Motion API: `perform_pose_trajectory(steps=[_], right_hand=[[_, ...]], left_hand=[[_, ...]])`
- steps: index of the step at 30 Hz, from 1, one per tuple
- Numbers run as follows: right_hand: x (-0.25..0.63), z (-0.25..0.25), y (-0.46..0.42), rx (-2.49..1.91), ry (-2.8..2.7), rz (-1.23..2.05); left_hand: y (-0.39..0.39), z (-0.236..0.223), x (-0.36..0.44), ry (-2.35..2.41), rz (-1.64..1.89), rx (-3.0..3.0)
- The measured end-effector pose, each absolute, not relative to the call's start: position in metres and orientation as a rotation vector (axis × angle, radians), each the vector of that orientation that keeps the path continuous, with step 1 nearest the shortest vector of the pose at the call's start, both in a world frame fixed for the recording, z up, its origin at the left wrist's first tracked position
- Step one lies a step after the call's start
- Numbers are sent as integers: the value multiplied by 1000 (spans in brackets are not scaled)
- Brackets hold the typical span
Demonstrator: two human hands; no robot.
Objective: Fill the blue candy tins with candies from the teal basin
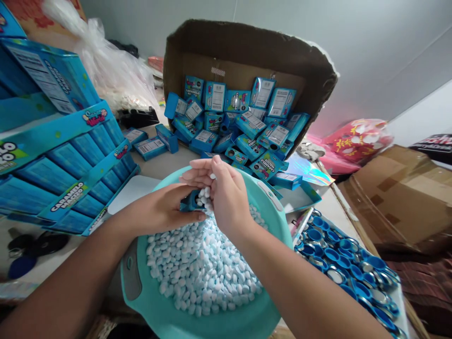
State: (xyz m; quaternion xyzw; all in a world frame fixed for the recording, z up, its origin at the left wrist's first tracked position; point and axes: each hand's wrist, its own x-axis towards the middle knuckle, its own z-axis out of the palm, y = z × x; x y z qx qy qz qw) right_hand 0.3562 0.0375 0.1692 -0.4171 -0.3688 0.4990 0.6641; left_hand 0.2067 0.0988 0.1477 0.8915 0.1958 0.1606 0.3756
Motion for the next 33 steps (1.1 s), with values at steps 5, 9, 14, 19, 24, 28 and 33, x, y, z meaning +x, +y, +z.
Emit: perform_pose_trajectory(steps=[5, 9, 14, 19, 24, 28, 33], right_hand=[[355, 168, 36, -918, -928, 1042], [355, 174, 30, -936, -1115, 953], [372, 185, 20, -1082, -1397, 619], [407, 185, 21, -1623, -1614, 198], [411, 179, 26, -1787, -1819, 312], [396, 180, 24, -1749, -1868, 344], [388, 179, 23, -1650, -1737, 503]], left_hand=[[98, 145, 208, 490, 456, 2286], [99, 151, 211, 543, 482, 2243], [99, 156, 212, 628, 470, 2148], [100, 155, 211, 661, 608, 2057], [104, 152, 212, 717, 639, 2111], [104, 151, 212, 697, 525, 2170], [103, 152, 211, 639, 454, 2097]])
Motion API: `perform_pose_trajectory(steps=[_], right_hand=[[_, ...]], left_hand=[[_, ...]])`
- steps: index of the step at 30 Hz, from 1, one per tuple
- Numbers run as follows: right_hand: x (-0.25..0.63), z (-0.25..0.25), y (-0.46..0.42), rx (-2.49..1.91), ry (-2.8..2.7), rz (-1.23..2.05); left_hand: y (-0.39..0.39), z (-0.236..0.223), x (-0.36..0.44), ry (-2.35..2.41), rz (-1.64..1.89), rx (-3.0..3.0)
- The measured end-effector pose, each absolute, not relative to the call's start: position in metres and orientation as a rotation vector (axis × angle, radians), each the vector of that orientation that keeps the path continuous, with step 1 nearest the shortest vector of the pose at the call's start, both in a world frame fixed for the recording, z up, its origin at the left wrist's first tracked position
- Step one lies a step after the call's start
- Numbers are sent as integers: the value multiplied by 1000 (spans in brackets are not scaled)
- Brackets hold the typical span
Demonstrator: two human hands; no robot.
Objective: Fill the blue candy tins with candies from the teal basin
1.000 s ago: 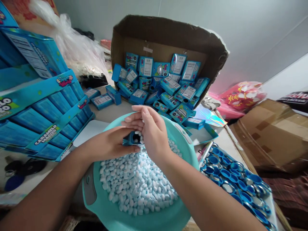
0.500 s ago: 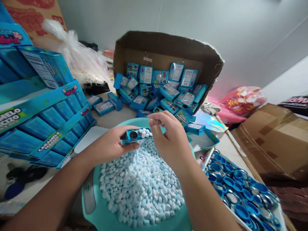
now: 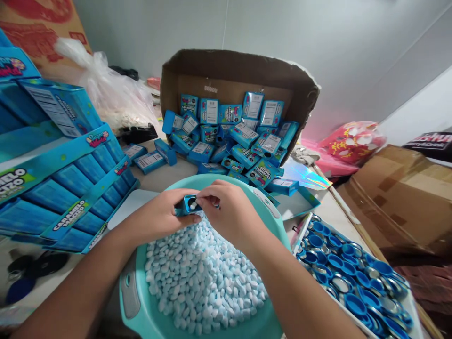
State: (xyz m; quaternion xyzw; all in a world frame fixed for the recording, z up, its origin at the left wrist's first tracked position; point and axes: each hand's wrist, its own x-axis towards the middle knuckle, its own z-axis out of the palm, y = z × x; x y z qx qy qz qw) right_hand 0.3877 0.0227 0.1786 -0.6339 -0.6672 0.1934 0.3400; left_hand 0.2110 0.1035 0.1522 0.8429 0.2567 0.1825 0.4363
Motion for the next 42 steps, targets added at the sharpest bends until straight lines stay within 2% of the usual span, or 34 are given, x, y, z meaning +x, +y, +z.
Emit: perform_pose_trajectory(steps=[8, 13, 19, 23, 28, 33, 42], right_hand=[[386, 172, 26, -1219, -1355, 898], [378, 166, 29, -1244, -1313, 727], [382, 164, 30, -1179, -1277, 773], [401, 174, 26, -1429, -1433, 478], [380, 168, -21, -1948, -1972, 593], [347, 131, -54, -1773, -2500, 639], [395, 102, 19, -1832, -2513, 454]], left_hand=[[104, 153, 210, 549, 567, 2035], [103, 155, 211, 557, 565, 2042], [102, 156, 212, 613, 630, 1994], [104, 150, 213, 661, 778, 1927], [109, 140, 213, 791, 904, 1804], [109, 140, 213, 766, 881, 1792], [110, 139, 212, 779, 910, 1863]])
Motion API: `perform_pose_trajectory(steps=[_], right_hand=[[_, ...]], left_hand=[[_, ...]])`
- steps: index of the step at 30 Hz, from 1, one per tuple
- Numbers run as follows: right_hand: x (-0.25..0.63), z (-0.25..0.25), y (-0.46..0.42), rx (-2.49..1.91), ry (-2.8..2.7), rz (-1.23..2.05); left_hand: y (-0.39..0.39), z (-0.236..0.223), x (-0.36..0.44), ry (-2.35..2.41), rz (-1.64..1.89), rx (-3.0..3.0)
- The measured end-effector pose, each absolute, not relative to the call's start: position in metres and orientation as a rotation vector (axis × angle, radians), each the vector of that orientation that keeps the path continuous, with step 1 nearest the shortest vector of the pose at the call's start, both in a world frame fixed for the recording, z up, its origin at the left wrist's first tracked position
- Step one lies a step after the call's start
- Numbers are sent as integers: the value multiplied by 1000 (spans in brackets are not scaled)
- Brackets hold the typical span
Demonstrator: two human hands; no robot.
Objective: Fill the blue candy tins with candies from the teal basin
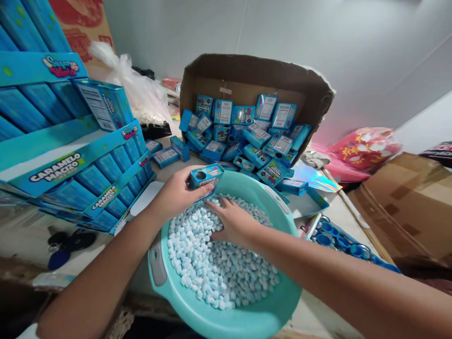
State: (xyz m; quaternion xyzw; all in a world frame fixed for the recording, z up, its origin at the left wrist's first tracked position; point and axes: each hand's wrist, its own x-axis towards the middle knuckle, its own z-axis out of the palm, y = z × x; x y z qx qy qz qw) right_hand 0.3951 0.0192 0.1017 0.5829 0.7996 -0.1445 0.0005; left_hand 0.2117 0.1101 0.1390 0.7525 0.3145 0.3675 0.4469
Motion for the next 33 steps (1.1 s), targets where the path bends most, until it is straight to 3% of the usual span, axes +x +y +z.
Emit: perform_pose_trajectory(steps=[5, 11, 17, 26, 29, 33], right_hand=[[394, 99, 34, 1795, 2516, -284], [386, 112, 32, 1780, 2536, -559], [386, 148, 11, 1869, 2622, -1196], [363, 190, 21, 2797, 2408, -2532], [351, 184, 44, 2993, 2382, -2662], [348, 171, 54, 3198, 2283, -2475]], left_hand=[[110, 138, 212, 770, 895, 1878], [109, 140, 212, 748, 882, 1934], [106, 142, 211, 780, 824, 1976], [102, 151, 207, 632, 552, 2141], [102, 154, 208, 580, 461, 2183], [103, 153, 209, 596, 414, 2220]])
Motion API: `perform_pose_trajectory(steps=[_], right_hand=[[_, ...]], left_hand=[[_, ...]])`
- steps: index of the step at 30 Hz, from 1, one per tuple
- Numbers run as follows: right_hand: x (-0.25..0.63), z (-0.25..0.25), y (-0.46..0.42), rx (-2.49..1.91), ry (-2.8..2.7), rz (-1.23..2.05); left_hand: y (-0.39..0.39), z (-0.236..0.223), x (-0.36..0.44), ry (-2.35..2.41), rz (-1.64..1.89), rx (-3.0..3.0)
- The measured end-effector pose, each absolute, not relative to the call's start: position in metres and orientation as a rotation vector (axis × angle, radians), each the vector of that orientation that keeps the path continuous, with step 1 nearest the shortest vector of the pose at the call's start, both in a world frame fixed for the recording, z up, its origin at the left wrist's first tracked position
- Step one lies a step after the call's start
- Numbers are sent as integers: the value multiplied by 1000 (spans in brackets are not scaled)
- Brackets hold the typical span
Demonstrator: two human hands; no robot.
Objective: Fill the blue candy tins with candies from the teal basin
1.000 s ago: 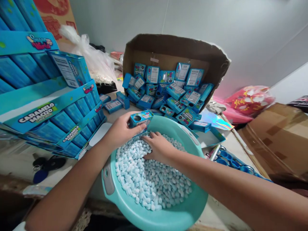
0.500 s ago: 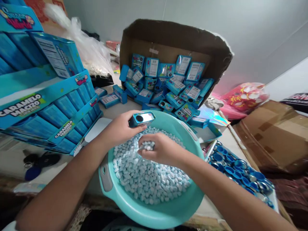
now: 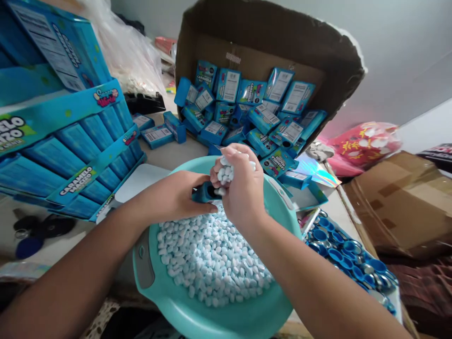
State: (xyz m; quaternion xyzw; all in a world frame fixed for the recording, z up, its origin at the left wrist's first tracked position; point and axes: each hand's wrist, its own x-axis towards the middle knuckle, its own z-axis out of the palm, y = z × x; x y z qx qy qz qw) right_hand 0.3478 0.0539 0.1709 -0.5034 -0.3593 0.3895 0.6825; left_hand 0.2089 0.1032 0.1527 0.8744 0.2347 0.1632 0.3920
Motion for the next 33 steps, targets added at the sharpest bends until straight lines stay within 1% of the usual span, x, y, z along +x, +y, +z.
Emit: perform_pose_trajectory(steps=[3, 14, 18, 23, 27, 33], right_hand=[[352, 166, 51, -1164, -783, 932], [359, 171, 46, -1060, -738, 1144], [357, 172, 44, -1036, -739, 1094], [352, 175, 41, -1005, -792, 1055], [352, 181, 39, -962, -860, 1010], [355, 186, 33, -1066, -1019, 970]], left_hand=[[104, 150, 209, 600, 392, 2228], [105, 148, 209, 601, 375, 2228], [104, 149, 208, 546, 437, 2231], [107, 150, 207, 448, 412, 2330], [111, 149, 208, 361, 487, 2289], [112, 144, 208, 430, 484, 2270]])
